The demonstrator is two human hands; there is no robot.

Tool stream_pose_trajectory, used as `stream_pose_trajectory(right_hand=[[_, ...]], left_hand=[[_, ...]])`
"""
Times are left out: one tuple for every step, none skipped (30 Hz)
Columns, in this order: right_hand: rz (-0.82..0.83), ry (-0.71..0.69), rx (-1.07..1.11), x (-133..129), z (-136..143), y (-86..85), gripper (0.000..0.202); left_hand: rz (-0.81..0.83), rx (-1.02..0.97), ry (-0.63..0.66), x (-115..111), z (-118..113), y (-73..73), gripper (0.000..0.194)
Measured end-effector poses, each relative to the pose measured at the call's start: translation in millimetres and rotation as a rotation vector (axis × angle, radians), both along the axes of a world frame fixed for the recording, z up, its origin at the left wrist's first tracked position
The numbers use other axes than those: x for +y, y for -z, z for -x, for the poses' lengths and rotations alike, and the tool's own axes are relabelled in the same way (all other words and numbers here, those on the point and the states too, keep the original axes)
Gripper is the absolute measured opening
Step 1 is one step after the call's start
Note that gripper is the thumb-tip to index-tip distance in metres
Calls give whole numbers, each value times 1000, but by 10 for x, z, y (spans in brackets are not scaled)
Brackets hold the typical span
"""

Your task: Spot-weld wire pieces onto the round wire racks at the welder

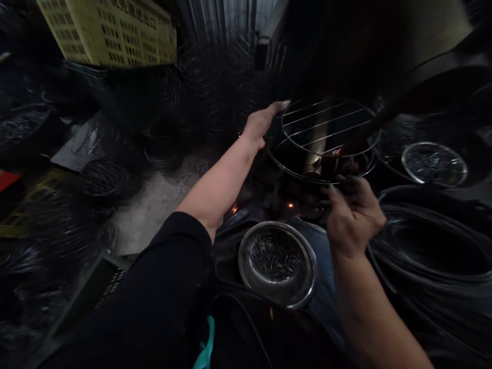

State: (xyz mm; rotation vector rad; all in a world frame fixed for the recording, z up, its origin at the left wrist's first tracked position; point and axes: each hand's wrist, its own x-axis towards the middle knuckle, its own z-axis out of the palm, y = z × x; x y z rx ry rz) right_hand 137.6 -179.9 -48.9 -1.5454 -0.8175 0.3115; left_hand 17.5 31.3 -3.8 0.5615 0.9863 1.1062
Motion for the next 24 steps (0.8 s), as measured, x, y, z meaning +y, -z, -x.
stream_pose_trajectory(right_hand=[[44,-6,-44,-103,-2,27,32],[100,-38,-82,-211,-4,68,31],[175,-110,-113,-318,-1,121,29],[266,-221,-137,-419,12,184,27],[375,-363,-162,-509,40,253,23],[497,-505,-207,-585,88,320,19],[631,-638,-279,-644,156,382,17],[776,-736,-385,-686,245,432,18],[916,-792,-504,-713,348,470,20],[1034,-812,-611,-727,458,494,22],[1123,-816,-691,-735,565,506,25],[1180,-813,-736,-738,659,507,28],[1209,-810,-753,-743,734,499,30],[1213,-814,-749,-752,781,487,30],[1203,-825,-741,-766,800,472,30],[1197,-840,-739,-786,791,460,30],[1183,-853,-732,-811,757,451,29],[1154,-862,-709,-839,703,448,29],[1105,-866,-662,-868,637,450,30],[1035,-864,-589,-893,564,455,30],[949,-862,-490,-911,489,458,30],[851,-856,-375,-919,417,455,29],[756,-838,-256,-914,347,437,27],[679,-810,-143,-894,282,401,27]], left_hand=[[-17,40,60,71,-9,14,28],[-25,92,113,117,-8,29,27],[-27,145,155,133,8,44,28],[-18,181,152,114,40,58,29],[0,200,132,58,88,70,31],[20,199,100,-30,148,80,31],[38,184,63,-145,216,88,31],[54,163,25,-275,285,94,32],[54,143,-3,-411,350,99,33],[48,133,-21,-540,405,101,33],[41,128,-37,-652,446,101,34],[38,127,-56,-738,472,99,36],[46,130,-76,-795,484,94,39],[59,132,-96,-824,485,86,42],[74,135,-113,-830,478,76,44],[86,136,-122,-820,467,67,44],[92,133,-123,-803,453,58,42],[90,125,-122,-786,440,51,39],[79,110,-119,-776,428,47,36],[62,88,-118,-777,417,45,34],[43,65,-118,-790,406,47,33],[24,43,-120,-812,396,50,33],[4,24,-122,-843,384,55,34],[-14,9,-123,-877,372,60,35]])
